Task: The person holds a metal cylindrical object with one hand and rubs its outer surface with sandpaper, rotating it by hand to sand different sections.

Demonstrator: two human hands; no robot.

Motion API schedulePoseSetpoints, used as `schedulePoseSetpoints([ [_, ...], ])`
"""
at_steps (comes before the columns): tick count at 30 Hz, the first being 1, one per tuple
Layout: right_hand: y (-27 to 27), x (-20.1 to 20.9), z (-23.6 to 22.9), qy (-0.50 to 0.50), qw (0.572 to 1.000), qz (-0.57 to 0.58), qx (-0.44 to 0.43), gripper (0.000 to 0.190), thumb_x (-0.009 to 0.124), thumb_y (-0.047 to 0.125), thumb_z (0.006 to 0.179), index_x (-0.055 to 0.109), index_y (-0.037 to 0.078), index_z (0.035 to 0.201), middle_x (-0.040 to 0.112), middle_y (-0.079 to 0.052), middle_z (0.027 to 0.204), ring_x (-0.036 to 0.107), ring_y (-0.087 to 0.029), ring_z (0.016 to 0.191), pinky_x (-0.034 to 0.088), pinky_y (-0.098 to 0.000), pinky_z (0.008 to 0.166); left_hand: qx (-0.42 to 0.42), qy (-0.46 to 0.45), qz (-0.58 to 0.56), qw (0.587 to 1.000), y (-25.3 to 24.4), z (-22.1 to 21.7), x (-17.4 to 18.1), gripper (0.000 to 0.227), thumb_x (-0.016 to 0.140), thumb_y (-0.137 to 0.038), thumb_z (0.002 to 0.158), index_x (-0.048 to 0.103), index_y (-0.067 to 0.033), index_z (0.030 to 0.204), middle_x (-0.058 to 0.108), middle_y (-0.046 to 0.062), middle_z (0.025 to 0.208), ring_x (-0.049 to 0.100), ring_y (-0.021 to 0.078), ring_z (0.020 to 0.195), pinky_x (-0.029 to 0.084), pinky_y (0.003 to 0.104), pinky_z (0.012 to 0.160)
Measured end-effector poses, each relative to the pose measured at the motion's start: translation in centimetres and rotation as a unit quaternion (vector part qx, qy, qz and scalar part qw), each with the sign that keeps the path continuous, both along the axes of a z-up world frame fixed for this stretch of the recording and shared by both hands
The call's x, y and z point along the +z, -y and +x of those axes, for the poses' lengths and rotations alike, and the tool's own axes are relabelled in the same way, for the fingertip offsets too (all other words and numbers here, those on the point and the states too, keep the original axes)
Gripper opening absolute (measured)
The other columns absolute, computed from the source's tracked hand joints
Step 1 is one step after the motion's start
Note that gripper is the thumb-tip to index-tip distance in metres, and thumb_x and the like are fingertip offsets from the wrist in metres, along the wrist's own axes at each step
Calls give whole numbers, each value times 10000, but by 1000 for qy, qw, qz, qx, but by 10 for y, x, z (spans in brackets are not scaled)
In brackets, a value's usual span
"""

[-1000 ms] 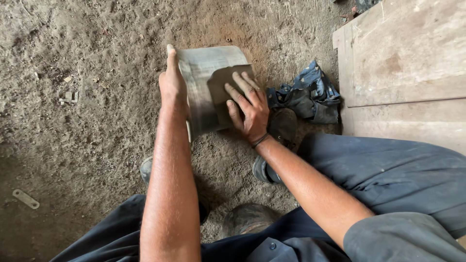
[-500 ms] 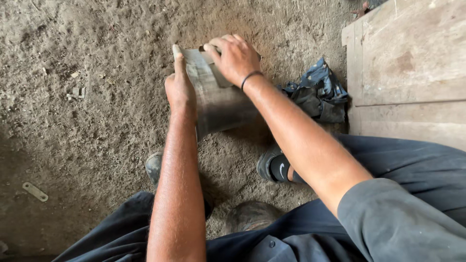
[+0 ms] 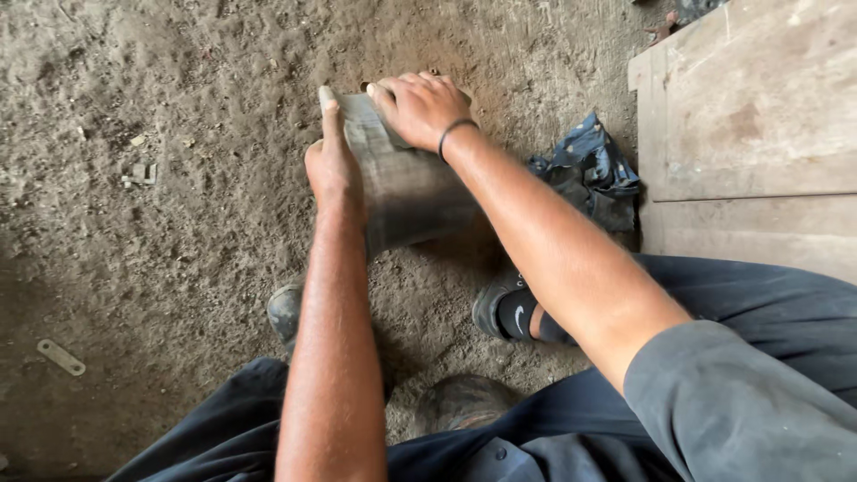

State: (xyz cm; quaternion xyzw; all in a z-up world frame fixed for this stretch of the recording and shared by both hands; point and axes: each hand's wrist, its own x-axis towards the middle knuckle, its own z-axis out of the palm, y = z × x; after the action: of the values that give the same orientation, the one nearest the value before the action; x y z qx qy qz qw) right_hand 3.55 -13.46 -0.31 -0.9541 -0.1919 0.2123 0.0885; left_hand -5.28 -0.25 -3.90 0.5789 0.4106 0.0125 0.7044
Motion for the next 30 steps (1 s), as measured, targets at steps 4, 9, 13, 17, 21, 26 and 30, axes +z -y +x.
schedulePoseSetpoints([
  [4,5,-12,-81,291,951,66,75,542,352,413,1138,382,176,1625,397,-142,1666,346,-319,1557,196,-554,1289,-3,-50,-21,999,-6,17,0,779,513,-796,822,749,-64,943,670,33,755,626,130,674,571,354,622],
  [9,14,-24,-130,287,949,107,78,590,343,465,1116,316,153,1617,260,-135,1685,252,-339,1569,165,-552,1283,-24,-52,-20,998,-5,9,-11,925,512,-818,908,725,67,1073,669,172,977,665,248,900,568,525,886],
  [13,-15,-40,-17,84,994,42,63,515,318,460,1131,431,193,1558,443,-62,1621,395,-265,1527,218,-512,1288,4,-28,-49,998,-3,2,-14,798,609,-750,806,709,-24,1125,713,127,1112,680,246,1109,554,501,942],
  [17,-25,-37,-20,53,997,35,51,484,338,447,1150,470,176,1529,478,-87,1591,413,-301,1501,228,-537,1261,4,19,-79,997,-5,-2,-13,806,611,-701,837,697,12,1204,727,200,1203,687,297,1140,570,510,993],
  [21,12,-18,-132,301,942,140,52,485,369,306,1121,454,212,1589,456,-130,1644,391,-312,1552,227,-544,1303,3,-16,-76,997,-5,-4,-11,776,568,-687,916,619,-13,1296,637,146,1277,590,243,1206,448,532,986],
  [26,1,-12,-106,340,926,151,64,519,445,444,1096,496,169,1534,458,-189,1611,373,-356,1523,214,-555,1267,65,-31,-112,991,-6,-11,-12,573,433,-579,1007,689,-87,1153,685,86,966,657,187,874,574,430,759],
  [30,-20,-14,-35,162,979,123,23,502,397,465,1098,585,189,1472,523,-103,1563,439,-300,1483,257,-523,1268,74,-76,-87,991,-11,4,-11,454,493,-400,1042,756,-30,1021,690,82,811,657,177,669,579,359,611],
])
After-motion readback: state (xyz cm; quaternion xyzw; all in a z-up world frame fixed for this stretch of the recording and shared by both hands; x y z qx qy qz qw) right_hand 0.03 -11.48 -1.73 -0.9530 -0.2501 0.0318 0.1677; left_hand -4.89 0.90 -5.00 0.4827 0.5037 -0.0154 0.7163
